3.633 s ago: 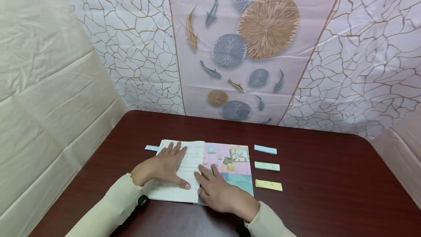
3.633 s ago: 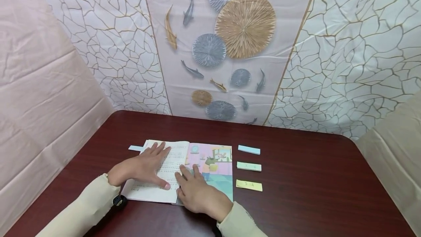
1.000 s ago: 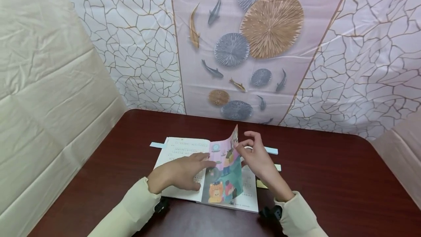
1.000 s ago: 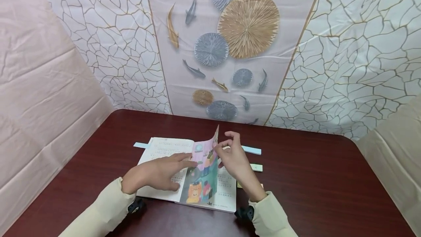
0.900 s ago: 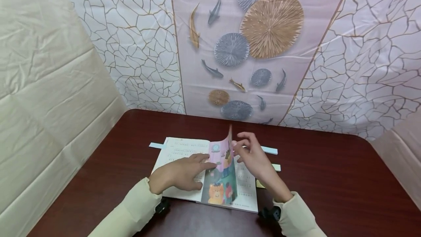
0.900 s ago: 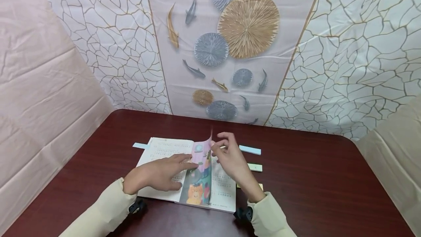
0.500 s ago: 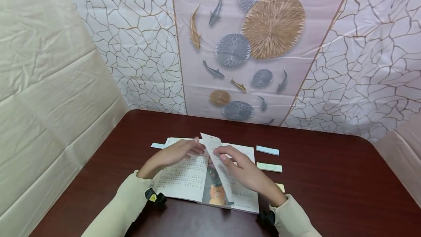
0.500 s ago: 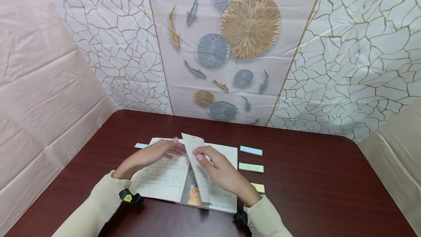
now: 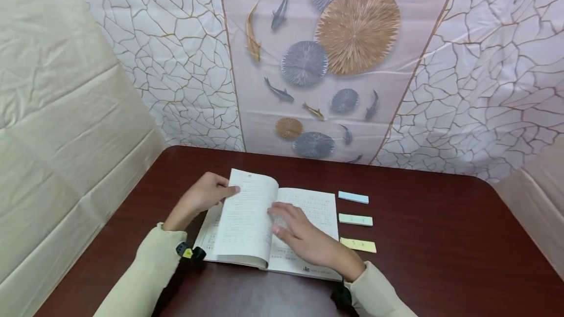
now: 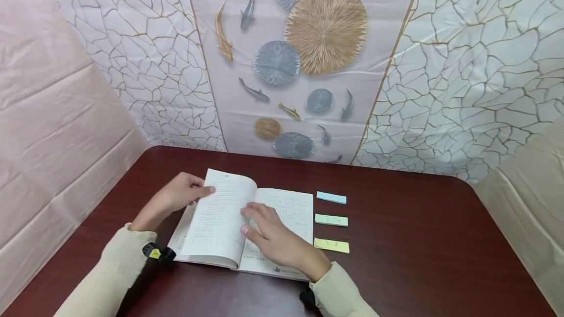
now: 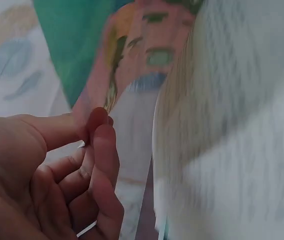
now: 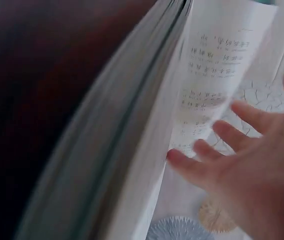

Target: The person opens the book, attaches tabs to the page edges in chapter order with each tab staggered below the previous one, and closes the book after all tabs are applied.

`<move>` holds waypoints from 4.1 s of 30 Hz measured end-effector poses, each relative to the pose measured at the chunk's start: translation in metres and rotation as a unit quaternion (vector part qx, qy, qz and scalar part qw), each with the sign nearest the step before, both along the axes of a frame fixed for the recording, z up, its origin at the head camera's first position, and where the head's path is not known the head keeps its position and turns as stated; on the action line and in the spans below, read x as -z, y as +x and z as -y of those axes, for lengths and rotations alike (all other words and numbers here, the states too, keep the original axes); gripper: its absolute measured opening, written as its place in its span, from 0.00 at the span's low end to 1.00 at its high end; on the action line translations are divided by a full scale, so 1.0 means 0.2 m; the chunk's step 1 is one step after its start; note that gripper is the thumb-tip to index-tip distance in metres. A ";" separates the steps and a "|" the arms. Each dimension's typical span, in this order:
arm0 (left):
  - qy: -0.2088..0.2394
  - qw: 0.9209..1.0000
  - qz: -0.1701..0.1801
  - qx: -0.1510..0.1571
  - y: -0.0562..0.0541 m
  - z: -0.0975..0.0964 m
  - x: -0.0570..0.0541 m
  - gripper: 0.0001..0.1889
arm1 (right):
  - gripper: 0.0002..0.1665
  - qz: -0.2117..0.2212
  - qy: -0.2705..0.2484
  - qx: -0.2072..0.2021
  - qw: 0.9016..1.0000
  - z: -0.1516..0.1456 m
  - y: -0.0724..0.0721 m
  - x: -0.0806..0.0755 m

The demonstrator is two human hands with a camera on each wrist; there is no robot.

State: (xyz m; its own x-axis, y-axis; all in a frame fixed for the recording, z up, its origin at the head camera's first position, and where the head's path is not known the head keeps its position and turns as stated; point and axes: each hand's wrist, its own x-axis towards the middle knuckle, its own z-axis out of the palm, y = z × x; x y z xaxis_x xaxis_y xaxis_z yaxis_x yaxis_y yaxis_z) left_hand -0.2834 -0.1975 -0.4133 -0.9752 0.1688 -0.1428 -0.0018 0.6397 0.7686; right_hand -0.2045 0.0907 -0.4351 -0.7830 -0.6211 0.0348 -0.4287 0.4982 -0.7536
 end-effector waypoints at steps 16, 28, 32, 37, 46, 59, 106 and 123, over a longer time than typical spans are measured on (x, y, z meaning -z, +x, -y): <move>-0.066 0.997 -0.007 0.028 -0.08 0.21 0.08 0.24 | 0.34 0.021 0.141 -0.071 0.987 0.04 0.05 0.01; -0.116 0.987 -0.114 0.022 0.03 0.13 -0.09 0.35 | 0.34 -0.021 0.147 -0.131 0.980 0.02 -0.01 0.09; -0.116 0.976 -0.119 0.139 0.09 0.02 -0.11 0.43 | 0.35 -0.012 0.148 -0.134 0.980 0.00 -0.02 0.11; -0.150 0.955 -0.078 0.243 0.14 -0.10 -0.04 0.54 | 0.36 -0.003 0.158 -0.130 0.979 -0.01 -0.01 0.07; -0.209 0.945 -0.016 0.251 0.16 -0.19 0.07 0.62 | 0.39 0.021 0.169 -0.117 0.978 -0.01 0.00 0.01; -0.285 0.928 0.024 0.239 0.18 -0.32 0.03 0.63 | 0.38 0.027 0.142 -0.123 0.982 -0.07 -0.02 0.00; -0.284 0.926 0.027 0.248 0.21 -0.33 0.04 0.64 | 0.45 -0.082 0.337 0.170 0.922 -0.32 -0.07 -0.04; -0.233 0.933 -0.066 0.266 0.32 -0.37 0.03 0.47 | 0.44 0.050 -0.136 0.259 0.955 -0.30 0.04 -0.08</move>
State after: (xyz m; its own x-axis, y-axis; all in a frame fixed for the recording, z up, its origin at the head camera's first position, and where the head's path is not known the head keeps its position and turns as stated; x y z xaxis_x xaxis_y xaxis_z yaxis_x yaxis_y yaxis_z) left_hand -0.2201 -0.1241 -0.4203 -0.7852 0.5840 -0.2059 0.4868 0.7876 0.3777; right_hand -0.1967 0.1502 -0.4196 -0.9906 -0.1283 0.0483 -0.0965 0.4032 -0.9100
